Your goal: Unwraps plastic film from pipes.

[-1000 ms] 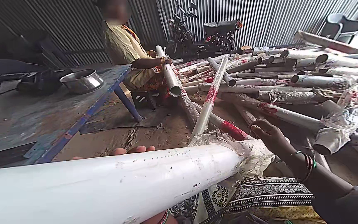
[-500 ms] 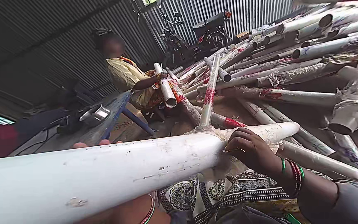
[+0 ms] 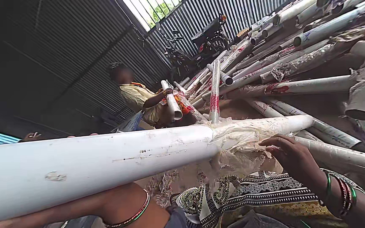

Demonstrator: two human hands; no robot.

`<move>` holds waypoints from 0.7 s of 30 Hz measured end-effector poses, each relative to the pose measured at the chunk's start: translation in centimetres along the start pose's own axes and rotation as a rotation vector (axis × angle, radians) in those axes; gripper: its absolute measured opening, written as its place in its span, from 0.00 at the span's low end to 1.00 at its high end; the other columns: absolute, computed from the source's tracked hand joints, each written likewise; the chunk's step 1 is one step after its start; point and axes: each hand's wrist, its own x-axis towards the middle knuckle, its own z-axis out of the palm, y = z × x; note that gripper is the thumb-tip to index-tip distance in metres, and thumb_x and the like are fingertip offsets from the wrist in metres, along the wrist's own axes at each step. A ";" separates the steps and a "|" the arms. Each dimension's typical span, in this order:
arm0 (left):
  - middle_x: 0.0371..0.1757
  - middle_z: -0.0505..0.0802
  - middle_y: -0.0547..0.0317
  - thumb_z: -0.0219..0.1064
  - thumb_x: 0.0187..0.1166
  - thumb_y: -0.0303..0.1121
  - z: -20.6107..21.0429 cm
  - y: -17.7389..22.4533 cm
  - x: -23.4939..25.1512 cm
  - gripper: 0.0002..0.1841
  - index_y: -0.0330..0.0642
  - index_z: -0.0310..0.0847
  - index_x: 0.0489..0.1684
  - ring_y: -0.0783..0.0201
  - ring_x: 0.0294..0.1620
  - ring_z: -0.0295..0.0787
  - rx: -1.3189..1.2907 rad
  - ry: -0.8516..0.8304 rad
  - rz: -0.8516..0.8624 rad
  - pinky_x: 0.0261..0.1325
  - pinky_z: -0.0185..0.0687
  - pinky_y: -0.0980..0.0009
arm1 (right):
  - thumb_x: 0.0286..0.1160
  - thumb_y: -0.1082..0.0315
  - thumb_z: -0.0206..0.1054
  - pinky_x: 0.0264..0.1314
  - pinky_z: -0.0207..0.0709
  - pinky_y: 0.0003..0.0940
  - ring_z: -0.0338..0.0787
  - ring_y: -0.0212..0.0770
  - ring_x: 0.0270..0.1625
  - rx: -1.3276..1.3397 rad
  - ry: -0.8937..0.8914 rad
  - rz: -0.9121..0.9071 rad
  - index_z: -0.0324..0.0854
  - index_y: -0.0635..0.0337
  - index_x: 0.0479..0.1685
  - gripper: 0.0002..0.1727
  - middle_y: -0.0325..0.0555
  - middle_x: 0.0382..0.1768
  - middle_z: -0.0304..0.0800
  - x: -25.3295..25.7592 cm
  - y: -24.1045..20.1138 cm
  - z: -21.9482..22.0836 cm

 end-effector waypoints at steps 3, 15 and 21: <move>0.64 0.82 0.31 0.36 0.91 0.53 0.4 1.7 -0.9 0.36 0.21 0.54 0.76 0.46 0.67 0.83 0.083 -0.014 0.039 0.70 0.79 0.48 | 0.86 0.56 0.60 0.53 0.80 0.24 0.89 0.32 0.48 0.038 0.013 -0.155 0.87 0.55 0.55 0.16 0.45 0.45 0.92 3.1 -2.0 0.3; 0.63 0.84 0.33 0.50 0.86 0.57 -3.0 5.3 -3.2 0.41 0.17 0.58 0.73 0.47 0.70 0.82 0.034 -0.118 0.123 0.72 0.77 0.55 | 0.80 0.62 0.64 0.54 0.79 0.37 0.91 0.40 0.47 0.126 -0.163 -0.456 0.86 0.54 0.33 0.10 0.42 0.37 0.93 6.3 -6.2 3.6; 0.59 0.86 0.33 0.45 0.87 0.60 -5.2 3.6 -2.1 0.42 0.17 0.62 0.69 0.46 0.67 0.84 0.094 -0.132 0.195 0.71 0.77 0.53 | 0.82 0.62 0.61 0.63 0.74 0.34 0.89 0.35 0.50 0.108 -0.147 -0.465 0.82 0.50 0.33 0.10 0.38 0.37 0.91 4.5 -2.3 2.1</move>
